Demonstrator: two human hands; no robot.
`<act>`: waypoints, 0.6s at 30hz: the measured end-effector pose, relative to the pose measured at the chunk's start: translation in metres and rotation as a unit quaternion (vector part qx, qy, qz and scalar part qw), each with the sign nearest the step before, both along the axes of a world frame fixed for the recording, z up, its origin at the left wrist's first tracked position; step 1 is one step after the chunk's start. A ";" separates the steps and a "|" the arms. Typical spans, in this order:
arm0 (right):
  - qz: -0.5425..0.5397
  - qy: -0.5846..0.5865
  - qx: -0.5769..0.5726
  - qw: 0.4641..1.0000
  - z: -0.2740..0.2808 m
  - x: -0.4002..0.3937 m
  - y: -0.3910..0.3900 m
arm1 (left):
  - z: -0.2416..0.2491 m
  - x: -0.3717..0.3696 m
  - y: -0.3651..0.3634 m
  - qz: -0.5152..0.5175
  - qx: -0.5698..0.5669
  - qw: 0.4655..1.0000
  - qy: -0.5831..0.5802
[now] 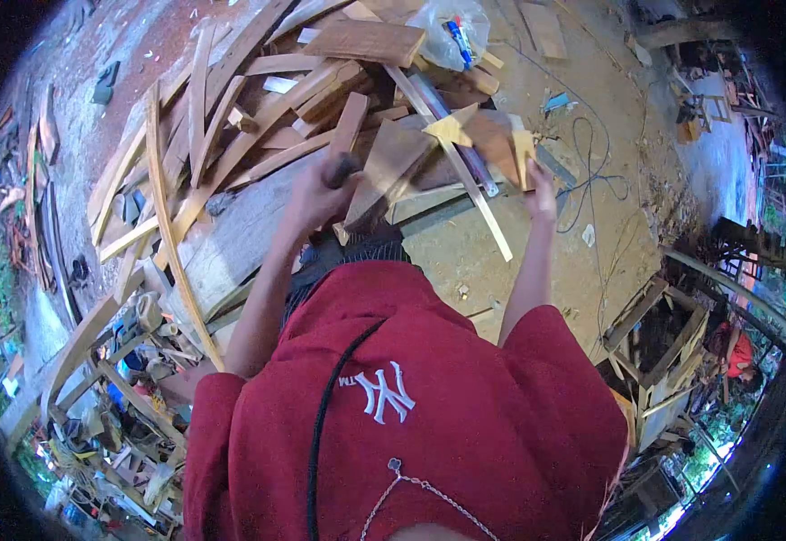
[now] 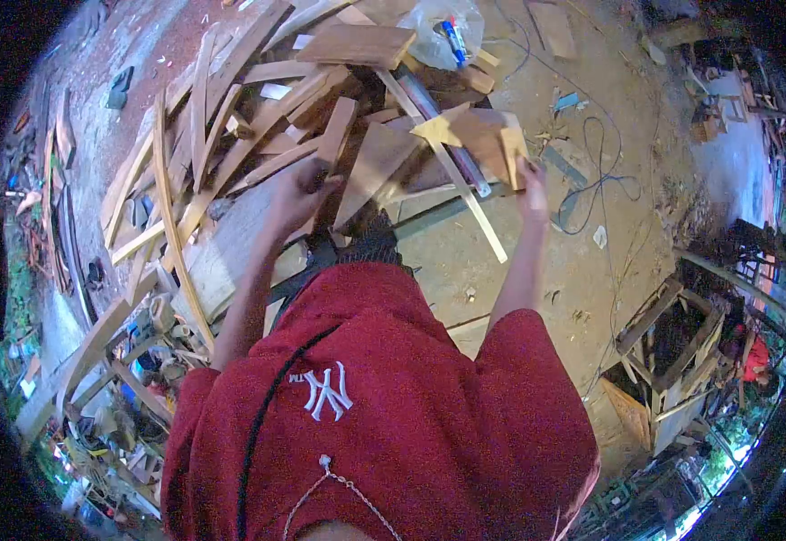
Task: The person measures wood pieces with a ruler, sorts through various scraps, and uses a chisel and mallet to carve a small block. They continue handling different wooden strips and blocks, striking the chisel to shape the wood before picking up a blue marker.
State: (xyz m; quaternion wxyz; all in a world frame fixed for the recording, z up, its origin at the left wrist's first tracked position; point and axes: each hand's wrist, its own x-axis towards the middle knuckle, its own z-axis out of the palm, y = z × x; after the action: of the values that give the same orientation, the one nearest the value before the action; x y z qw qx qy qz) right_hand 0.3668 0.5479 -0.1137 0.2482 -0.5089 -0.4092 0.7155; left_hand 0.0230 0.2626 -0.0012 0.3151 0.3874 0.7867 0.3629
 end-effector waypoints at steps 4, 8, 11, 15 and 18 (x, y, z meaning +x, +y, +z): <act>-0.063 -0.050 0.051 0.995 -0.024 -0.002 0.015 | -0.015 -0.038 -0.055 0.037 -0.080 0.994 0.069; 0.047 -0.272 0.183 0.944 -0.020 -0.007 0.017 | -0.058 -0.055 -0.123 0.016 -0.172 0.964 0.201; 0.087 -0.379 0.238 0.890 -0.007 -0.018 0.017 | -0.074 -0.047 -0.158 0.018 -0.174 0.953 0.247; 0.070 -0.434 0.287 0.851 0.000 -0.057 0.028 | -0.091 -0.036 -0.181 0.007 -0.213 0.929 0.301; -0.047 -0.246 0.477 0.842 -0.033 -0.114 0.053 | -0.095 -0.034 -0.184 -0.003 -0.218 0.917 0.335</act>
State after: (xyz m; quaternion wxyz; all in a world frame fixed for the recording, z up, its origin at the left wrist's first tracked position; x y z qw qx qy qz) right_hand 0.2524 0.6008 -0.1469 0.3853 -0.5056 -0.7229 0.2707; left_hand -0.0106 0.0782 -0.0959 0.1107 0.4110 0.9044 0.0304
